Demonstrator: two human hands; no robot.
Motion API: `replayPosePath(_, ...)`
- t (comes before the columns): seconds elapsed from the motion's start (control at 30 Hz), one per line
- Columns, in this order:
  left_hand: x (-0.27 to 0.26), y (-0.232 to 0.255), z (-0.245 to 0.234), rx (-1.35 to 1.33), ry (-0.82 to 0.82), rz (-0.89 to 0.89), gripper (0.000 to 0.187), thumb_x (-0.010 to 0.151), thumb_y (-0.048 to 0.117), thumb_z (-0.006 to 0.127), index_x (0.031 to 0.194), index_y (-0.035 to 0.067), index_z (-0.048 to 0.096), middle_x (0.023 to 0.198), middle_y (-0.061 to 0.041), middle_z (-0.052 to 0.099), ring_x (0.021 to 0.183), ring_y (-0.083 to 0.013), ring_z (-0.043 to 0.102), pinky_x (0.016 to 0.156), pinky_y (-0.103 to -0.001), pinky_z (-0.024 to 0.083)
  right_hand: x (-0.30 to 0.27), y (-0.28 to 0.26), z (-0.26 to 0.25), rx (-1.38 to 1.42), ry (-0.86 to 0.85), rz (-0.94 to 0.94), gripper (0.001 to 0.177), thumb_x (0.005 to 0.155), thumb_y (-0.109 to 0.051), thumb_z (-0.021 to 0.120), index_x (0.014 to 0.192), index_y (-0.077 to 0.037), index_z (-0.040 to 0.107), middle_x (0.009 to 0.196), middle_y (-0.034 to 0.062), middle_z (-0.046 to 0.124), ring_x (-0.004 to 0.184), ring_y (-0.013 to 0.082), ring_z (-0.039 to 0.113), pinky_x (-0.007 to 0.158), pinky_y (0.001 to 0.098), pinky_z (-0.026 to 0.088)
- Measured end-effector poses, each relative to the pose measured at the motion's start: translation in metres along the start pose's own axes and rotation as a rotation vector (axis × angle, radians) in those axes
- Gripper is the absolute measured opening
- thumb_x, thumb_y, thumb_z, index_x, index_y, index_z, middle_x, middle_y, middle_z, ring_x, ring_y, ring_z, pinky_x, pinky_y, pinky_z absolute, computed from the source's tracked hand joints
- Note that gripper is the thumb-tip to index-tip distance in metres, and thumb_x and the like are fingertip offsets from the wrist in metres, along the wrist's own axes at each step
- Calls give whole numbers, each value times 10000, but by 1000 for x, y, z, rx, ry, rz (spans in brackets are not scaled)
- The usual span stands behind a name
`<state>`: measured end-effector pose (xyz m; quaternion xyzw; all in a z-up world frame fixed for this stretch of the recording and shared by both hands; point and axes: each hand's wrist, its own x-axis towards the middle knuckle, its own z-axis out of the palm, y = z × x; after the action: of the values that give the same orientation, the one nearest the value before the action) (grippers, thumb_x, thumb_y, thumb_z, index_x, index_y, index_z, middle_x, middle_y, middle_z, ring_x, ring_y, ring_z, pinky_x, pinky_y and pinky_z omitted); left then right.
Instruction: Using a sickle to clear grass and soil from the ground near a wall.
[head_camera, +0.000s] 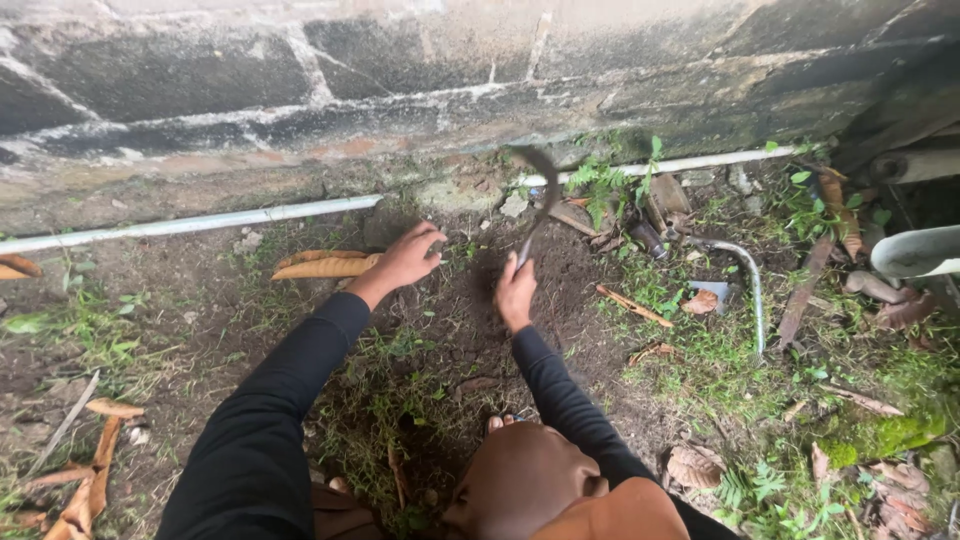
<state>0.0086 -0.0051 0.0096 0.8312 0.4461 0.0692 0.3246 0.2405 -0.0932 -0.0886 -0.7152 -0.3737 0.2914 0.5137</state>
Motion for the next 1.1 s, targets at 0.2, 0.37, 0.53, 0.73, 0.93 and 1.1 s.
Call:
replayPosePath(0.2, 2, -3, 3, -13, 58, 42, 382, 985, 207, 620, 1337, 63, 588, 1434, -102, 496, 1323, -310, 543, 1099, -443, 446, -27, -42, 15, 452, -85, 354, 343, 1091, -402, 461, 985, -84, 386, 583, 2, 454, 371, 117, 430, 295, 287, 377)
replayPosePath(0.37, -4, -3, 2, -9, 81, 49, 385, 964, 190, 629, 1326, 60, 600, 1395, -95, 531, 1289, -299, 570, 1078, -426, 463, -4, -16, 36, 587, -131, 322, 232, 1049, -380, 466, 1053, -148, 452, 654, -33, 539, 393, 98, 443, 307, 297, 407)
replayPosePath(0.53, -7, -17, 7, -50, 140, 123, 360, 955, 173, 650, 1293, 52, 624, 1379, -99, 537, 1275, -300, 573, 1063, -418, 479, -12, -39, 37, 525, -68, 282, 340, 1092, -438, 456, 995, -117, 398, 572, 0, 436, 364, 109, 428, 311, 297, 388)
replayPosePath(0.73, -17, -9, -3, -48, 24, -15, 357, 973, 170, 617, 1308, 47, 605, 1392, -86, 512, 1268, -272, 564, 1075, -407, 472, -6, -40, 52, 637, -47, 309, 363, 1092, -434, 450, 961, -111, 350, 556, -1, 415, 352, 121, 415, 307, 308, 380)
replayPosePath(0.93, -15, 4, -5, -17, -2, -22, 334, 996, 171, 592, 1309, 55, 602, 1394, -70, 512, 1284, -258, 564, 1076, -417, 470, -16, -43, 50, 587, 1, 325, 339, 1085, -424, 441, 968, -110, 385, 565, -11, 437, 355, 116, 431, 310, 310, 390)
replayPosePath(1.1, -13, -2, -10, -11, 47, 34, 324, 974, 176, 612, 1277, 62, 631, 1381, -75, 519, 1292, -267, 557, 1091, -422, 454, -5, -42, 46, 390, -94, 254, 326, 1078, -408, 465, 986, -96, 440, 554, -4, 454, 352, 116, 455, 306, 306, 402)
